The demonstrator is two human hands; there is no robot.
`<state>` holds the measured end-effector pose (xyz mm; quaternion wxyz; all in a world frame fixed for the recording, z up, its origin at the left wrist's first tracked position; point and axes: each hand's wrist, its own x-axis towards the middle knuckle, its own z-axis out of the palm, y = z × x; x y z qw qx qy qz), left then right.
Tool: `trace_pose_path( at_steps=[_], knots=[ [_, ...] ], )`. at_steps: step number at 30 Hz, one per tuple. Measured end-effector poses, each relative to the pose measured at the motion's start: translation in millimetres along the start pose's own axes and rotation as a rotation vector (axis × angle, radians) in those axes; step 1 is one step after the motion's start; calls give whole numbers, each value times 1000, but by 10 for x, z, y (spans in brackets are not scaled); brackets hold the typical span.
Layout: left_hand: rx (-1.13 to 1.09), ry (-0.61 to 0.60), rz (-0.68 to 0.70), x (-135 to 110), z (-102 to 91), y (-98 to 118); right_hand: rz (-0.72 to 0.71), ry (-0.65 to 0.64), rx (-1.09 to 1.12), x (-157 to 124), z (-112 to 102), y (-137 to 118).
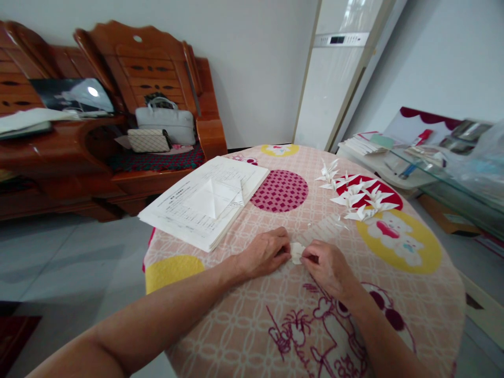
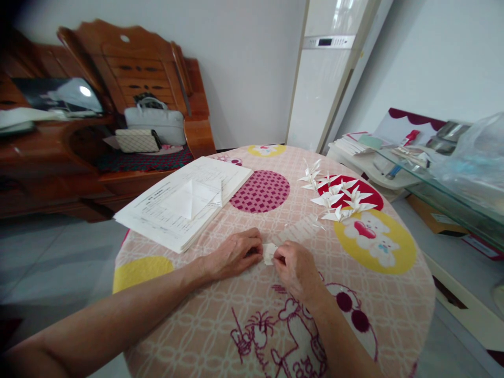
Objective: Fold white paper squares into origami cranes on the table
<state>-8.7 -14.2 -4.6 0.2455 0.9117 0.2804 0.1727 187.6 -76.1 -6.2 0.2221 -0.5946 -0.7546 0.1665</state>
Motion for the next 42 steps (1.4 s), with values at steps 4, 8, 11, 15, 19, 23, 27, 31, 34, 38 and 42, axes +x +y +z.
trace_pose_path(
  at_steps=[4,8,11,15,19,23,27,31,34,38,42],
  knots=[
    [-2,18,-70,18,39,9,20,11,-36,1,-4,-25],
    [36,9,-107,42,58,29,38,7,-37,15,-10,-48],
    [81,3,-134,58,72,46,48,5,-32,31,-14,-59],
    [127,-6,-155,79,78,55,77,-3,-40,55,-19,-70],
    [172,-33,-159,92,66,56,117,-32,-41,80,-35,-83],
    [212,-51,-150,86,62,66,146,-54,-33,103,-61,-111],
    [253,-50,-125,69,63,71,187,-75,-42,113,-79,-140],
    [263,-44,-126,67,58,84,220,-76,-55,116,-79,-151],
    [236,-12,-160,81,66,113,220,-71,-56,117,-69,-148],
    [216,17,-223,105,88,148,232,-57,-44,109,-58,-132],
    [144,40,-260,124,102,122,234,-47,-2,96,-54,-113]
  ],
)
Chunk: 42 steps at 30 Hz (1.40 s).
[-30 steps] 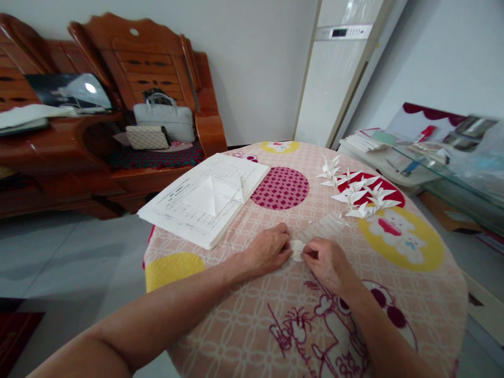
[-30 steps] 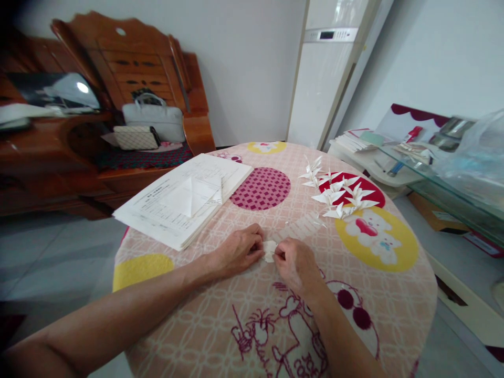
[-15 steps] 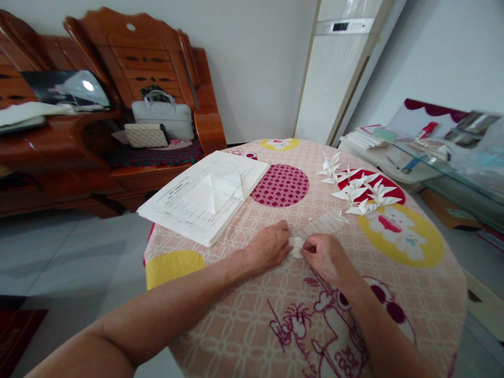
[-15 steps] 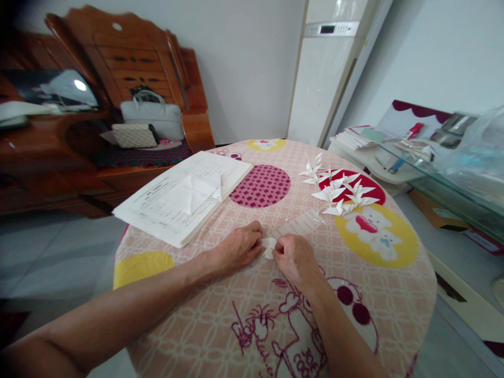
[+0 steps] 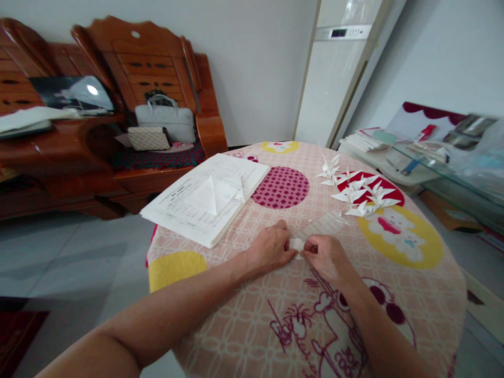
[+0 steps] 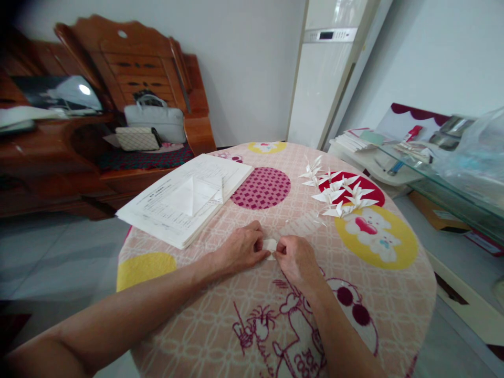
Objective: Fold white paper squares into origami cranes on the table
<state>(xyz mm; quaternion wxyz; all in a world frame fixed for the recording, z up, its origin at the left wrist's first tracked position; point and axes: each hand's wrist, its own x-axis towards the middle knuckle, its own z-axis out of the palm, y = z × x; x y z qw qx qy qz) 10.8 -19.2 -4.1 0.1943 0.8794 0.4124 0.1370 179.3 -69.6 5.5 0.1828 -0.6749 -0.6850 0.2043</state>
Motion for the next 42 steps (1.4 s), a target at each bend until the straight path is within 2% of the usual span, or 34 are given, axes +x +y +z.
trace_pose_path(
  at_steps=[6,20,22,25,28,31,39,42],
  knots=[
    [-91,8,14,43,8,-74,35,3,9,4,9,4],
    [-218,-26,101,15,-117,-148,58,1,34,-39,-36,149],
    [-248,-52,111,12,-145,-177,54,-3,87,-41,-67,205],
    [-294,-93,112,15,-177,-186,81,-38,295,-28,-125,294],
    [-258,-64,97,37,-156,-134,131,37,417,-2,-166,325],
    [-162,-26,54,76,-103,-64,154,112,396,15,-166,304],
    [-141,-118,-40,125,-108,-29,180,200,451,25,-104,358],
    [-251,-113,-48,130,-97,-68,187,273,492,31,-92,377]
  ],
)
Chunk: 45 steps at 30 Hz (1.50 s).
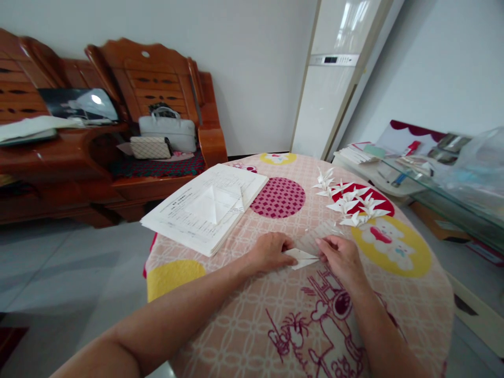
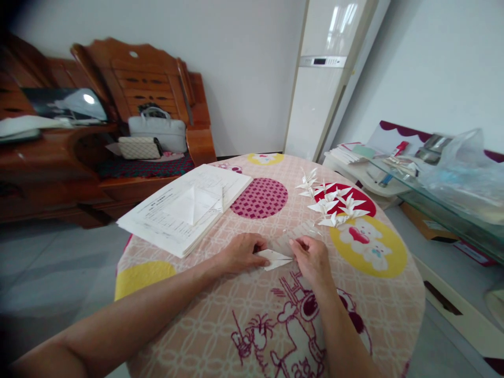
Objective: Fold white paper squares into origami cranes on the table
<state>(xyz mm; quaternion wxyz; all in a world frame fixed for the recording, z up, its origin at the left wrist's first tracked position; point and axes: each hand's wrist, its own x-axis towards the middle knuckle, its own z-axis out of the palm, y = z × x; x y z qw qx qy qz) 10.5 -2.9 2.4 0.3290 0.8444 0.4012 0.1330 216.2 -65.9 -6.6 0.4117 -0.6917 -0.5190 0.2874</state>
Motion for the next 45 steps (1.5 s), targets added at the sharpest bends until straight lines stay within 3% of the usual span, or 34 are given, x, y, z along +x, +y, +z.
trace_pose_path(
  at_steps=[4,8,11,14,17,18,21,22,24,27,30,38,41,45],
  knots=[
    [-438,86,-62,23,33,-68,53,4,205,-21,59,-28],
    [-842,26,-97,-7,58,-7,7,-189,332,-93,183,-131],
    [-936,-25,-87,-52,61,83,-23,-278,391,-144,252,-212],
    [-942,-102,-79,-72,51,101,6,-262,438,-159,254,-249],
    [-873,-69,-36,-82,7,36,74,-276,454,-154,201,-251],
    [-810,14,-5,-93,-22,10,104,-294,452,-152,179,-249],
    [-436,413,131,-168,-144,-34,173,-366,408,-151,118,-248],
    [-306,470,196,-202,-187,-32,180,-391,381,-150,103,-246],
    [-113,368,370,-269,-249,-14,168,-438,312,-138,85,-235],
    [16,67,624,-315,-250,14,95,-487,160,-89,79,-202],
    [62,-77,692,-276,-176,-7,-71,-470,-85,-15,89,-179],
    [75,-78,671,-145,-27,-149,-340,-286,-502,21,133,-225],
    [93,-81,672,-132,-2,-175,-489,-262,-557,-59,182,-235],
    [111,-55,647,-125,27,-166,-525,-298,-516,-138,220,-230]
  ],
)
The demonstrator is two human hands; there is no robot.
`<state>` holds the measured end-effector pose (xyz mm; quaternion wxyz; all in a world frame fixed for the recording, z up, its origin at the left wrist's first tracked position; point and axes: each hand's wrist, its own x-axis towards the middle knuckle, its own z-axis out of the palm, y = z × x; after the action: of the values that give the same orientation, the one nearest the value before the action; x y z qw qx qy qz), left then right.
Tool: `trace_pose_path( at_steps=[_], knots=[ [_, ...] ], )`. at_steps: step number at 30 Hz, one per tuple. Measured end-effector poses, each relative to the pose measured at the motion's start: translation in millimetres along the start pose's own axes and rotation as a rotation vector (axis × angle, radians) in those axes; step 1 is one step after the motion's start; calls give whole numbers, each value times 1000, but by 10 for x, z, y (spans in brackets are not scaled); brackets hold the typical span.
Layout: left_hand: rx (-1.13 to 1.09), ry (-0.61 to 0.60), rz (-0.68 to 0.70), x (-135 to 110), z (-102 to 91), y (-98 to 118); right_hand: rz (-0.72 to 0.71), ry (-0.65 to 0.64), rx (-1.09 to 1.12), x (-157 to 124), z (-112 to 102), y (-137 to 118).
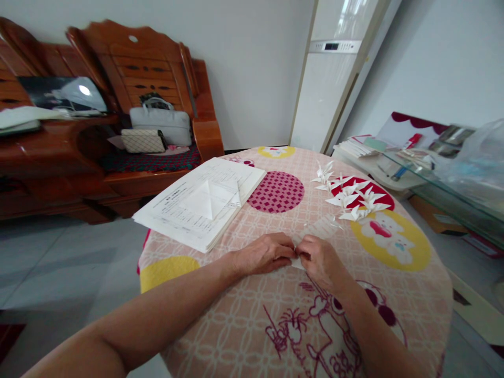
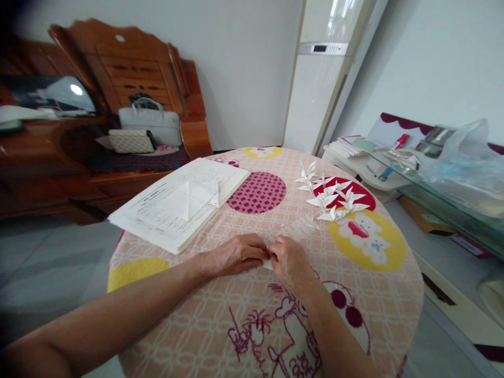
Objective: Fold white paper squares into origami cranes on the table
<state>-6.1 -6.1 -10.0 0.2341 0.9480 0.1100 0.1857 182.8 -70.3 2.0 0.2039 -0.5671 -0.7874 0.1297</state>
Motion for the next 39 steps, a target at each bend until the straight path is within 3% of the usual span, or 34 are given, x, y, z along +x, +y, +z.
trace_pose_path(
  at_steps=[7,17,21,29,39],
  knots=[
    [91,13,-57,40,38,86,23,-77,118,-76,-102,41],
    [204,11,97,55,3,46,42,-151,-40,-142,-95,-75],
    [263,1,90,51,11,45,42,-159,-49,-132,-105,-119],
    [54,18,-16,14,-1,6,97,-75,179,-138,-89,-40],
    [-162,49,-155,44,10,-22,207,-10,189,-147,-92,-65]
  ],
)
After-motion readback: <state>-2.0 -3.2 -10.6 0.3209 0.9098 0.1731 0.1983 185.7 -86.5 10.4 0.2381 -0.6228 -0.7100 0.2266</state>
